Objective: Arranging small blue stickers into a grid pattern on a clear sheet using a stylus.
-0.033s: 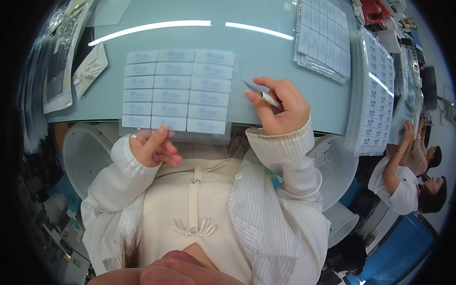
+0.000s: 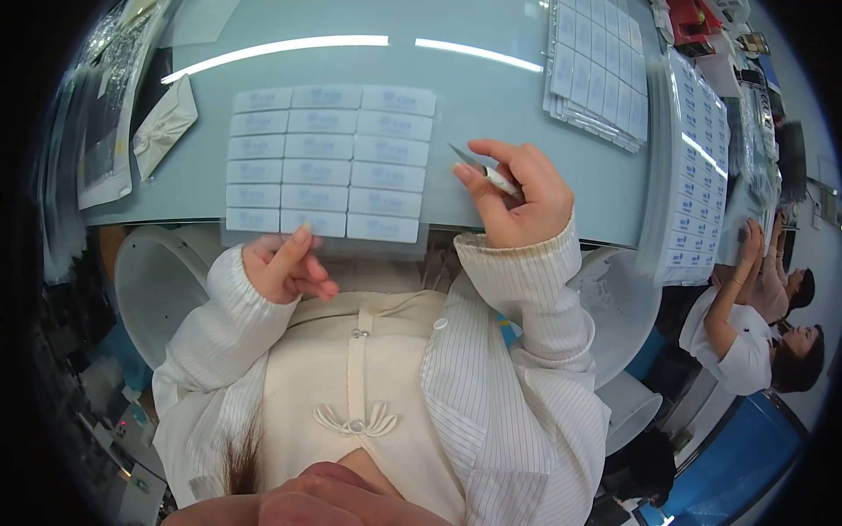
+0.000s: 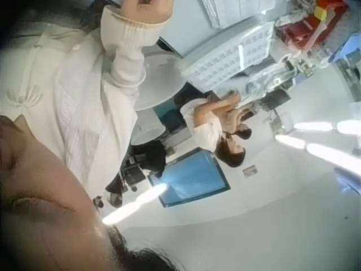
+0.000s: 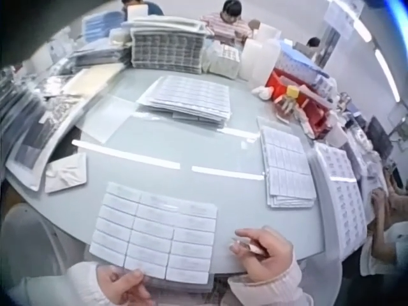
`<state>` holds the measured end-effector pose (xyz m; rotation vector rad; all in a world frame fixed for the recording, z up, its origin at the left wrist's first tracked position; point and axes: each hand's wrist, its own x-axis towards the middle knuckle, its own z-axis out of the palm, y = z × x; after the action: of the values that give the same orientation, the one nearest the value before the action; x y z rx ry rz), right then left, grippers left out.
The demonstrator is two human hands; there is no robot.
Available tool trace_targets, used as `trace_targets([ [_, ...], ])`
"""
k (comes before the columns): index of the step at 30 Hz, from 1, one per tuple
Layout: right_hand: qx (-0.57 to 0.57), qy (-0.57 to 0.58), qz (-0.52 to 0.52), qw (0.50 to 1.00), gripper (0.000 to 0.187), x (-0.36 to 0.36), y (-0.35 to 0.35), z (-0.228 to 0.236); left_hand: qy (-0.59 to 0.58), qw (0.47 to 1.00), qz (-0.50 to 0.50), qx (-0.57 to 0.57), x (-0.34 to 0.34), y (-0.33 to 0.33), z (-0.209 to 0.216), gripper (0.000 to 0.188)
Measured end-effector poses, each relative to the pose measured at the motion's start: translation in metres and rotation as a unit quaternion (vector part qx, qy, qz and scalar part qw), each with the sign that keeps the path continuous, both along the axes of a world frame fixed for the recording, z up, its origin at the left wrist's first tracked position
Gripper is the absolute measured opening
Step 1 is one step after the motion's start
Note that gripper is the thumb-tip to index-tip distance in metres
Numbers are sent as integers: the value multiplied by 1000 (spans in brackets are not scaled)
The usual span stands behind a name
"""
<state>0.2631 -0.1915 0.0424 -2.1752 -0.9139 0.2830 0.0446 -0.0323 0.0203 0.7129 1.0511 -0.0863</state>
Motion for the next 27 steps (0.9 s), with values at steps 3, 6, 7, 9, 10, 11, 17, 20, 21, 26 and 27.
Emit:
trace_targets([
  [3,0,-6,3,1000,20,-2,0,-1,-20,996,-7,86,2,-5,-18,42],
  [6,-18,-39,8,999,20,0,-5,-2,-38,996,-10,77,7,-5,-26,42],
  [7,-19,-38,8,999,20,0,-7,-3,-43,996,-18,78,7,-5,-27,41],
  [9,2,-34,-1,999,21,-1,-11,-6,-51,994,-35,93,3,-6,-27,38],
  [10,1,-33,0,999,21,-2,-12,-3,-60,991,-51,108,1,-5,-26,36],
  [11,2,-9,-16,1000,25,-4,-14,1,-59,991,-50,107,0,-5,-23,36],
  [17,53,63,-51,995,45,-25,-15,25,-137,981,-71,117,-2,-5,-12,29],
  [20,98,42,-18,994,35,-34,-9,34,-106,985,-95,92,2,0,-8,28],
  [21,95,41,-17,994,35,-35,-6,36,-109,985,-105,86,2,1,-9,28],
  [26,-57,-17,30,998,26,-30,14,39,-114,982,-123,87,2,4,-9,30],
  [27,-92,-28,51,994,22,-26,17,38,-110,981,-132,89,3,5,-7,30],
])
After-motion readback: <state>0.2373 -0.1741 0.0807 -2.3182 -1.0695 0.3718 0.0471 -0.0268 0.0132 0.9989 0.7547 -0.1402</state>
